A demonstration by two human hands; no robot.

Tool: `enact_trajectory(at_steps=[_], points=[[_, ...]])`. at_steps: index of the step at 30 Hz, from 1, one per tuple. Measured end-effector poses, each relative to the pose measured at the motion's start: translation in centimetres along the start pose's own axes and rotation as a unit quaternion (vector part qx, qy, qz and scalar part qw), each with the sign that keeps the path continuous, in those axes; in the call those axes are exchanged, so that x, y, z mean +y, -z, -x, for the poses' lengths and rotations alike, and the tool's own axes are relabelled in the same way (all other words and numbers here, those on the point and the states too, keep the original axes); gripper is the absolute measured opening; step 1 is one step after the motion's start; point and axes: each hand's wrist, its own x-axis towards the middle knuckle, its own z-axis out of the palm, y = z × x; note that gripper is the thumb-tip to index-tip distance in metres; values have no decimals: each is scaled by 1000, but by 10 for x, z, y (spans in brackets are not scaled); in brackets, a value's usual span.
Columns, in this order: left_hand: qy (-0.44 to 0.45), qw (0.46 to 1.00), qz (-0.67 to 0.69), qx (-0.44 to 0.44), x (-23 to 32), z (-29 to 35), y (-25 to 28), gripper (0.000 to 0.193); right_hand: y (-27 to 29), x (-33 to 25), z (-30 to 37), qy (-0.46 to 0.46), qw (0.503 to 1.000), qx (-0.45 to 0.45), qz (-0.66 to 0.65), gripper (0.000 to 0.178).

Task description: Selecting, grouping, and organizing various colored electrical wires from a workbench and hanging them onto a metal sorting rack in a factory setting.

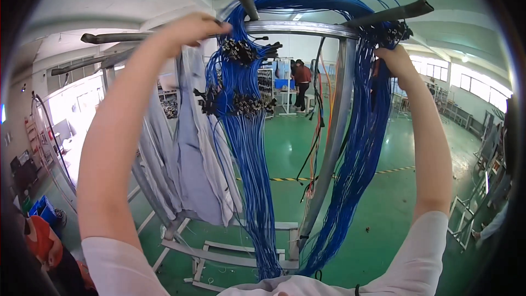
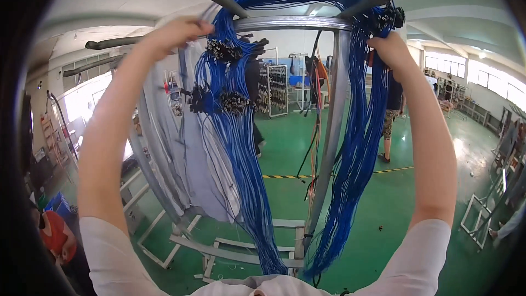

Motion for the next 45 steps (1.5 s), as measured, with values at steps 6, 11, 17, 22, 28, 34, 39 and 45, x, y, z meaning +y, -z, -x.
enact_trajectory(at_steps=[6, 11, 17, 22, 28, 34, 39, 45], points=[[99, 966, 218, 94, -27, -30, -58, 45, -13, -3, 63, 182, 898, 314, 249, 45], [146, 964, 191, 112, -17, -31, -29, 24, -125, -66, 88, 303, 943, 105, 91, 33], [38, 991, 121, 35, 9, -26, 26, 18, -202, -118, 27, 238, 969, -62, -28, 46], [-33, 998, -34, 34, 19, -31, 57, 30, -207, -140, 41, 177, 871, -316, -331, 27], [29, 996, 6, -80, -33, -45, 39, 18, -205, -163, 67, 241, 878, -212, -354, 26], [-127, 981, 138, 56, 24, 18, 19, 25, -169, -160, 95, 298, 948, -41, 105, 45], [-47, 986, 158, 39, 37, 32, -28, 37, -143, -113, 122, 383, 921, 60, 28, 50], [-21, 994, -27, 104, 50, 18, -16, 25, -30, -16, 64, 302, 760, 558, 141, 51]])
